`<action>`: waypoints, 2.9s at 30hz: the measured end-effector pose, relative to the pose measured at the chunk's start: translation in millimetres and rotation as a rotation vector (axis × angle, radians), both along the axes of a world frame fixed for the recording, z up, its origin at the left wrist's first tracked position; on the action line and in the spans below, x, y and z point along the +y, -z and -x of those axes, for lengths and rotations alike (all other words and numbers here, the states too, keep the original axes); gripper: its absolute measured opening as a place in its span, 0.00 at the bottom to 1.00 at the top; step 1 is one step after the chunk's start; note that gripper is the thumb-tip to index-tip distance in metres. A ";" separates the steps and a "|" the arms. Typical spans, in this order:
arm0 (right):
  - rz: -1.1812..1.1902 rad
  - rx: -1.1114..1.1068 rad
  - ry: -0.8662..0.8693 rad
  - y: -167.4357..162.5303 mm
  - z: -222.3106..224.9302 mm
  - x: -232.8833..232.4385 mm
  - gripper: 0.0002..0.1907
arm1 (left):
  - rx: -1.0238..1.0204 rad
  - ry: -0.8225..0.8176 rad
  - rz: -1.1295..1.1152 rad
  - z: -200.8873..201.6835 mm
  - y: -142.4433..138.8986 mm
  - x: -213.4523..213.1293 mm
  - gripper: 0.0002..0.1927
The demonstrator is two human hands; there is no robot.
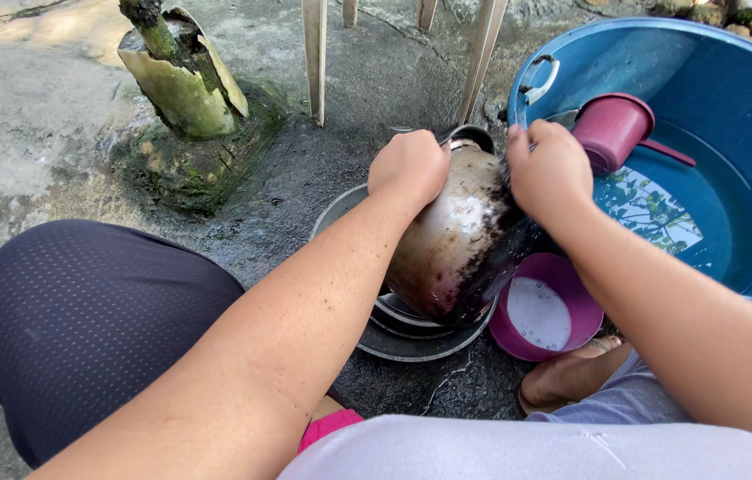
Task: The person sits on the ground and scrubs burnt soot off the exterior of a large metal pot using a dark scouring pad, working around the pot's sides. A pink bowl of soapy water and a blue basin of water sit nearby, and the person dips the pad in water while continuing to scrub the blackened surface.
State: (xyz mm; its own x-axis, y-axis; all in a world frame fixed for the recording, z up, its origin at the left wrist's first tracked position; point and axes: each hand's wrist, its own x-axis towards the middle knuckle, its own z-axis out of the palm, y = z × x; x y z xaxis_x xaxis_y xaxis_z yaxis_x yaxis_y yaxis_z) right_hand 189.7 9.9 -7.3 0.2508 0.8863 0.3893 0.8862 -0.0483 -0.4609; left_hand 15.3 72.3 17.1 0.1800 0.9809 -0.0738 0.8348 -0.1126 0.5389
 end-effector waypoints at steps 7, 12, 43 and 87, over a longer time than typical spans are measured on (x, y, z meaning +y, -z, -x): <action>-0.039 -0.008 -0.029 -5.5 11.0 -2.8 0.22 | 0.004 0.004 -0.021 1.9 5.7 1.9 0.20; -0.149 -0.191 -0.159 -12.0 19.6 -8.7 0.18 | 0.008 0.025 -0.007 -0.1 4.9 2.1 0.20; -0.151 -0.215 -0.163 -3.9 5.7 7.7 0.19 | -0.005 0.010 0.004 -3.8 3.9 6.0 0.20; 0.094 -0.115 0.001 -10.2 -0.5 12.5 0.22 | -0.007 0.065 0.009 -6.1 3.4 -0.2 0.20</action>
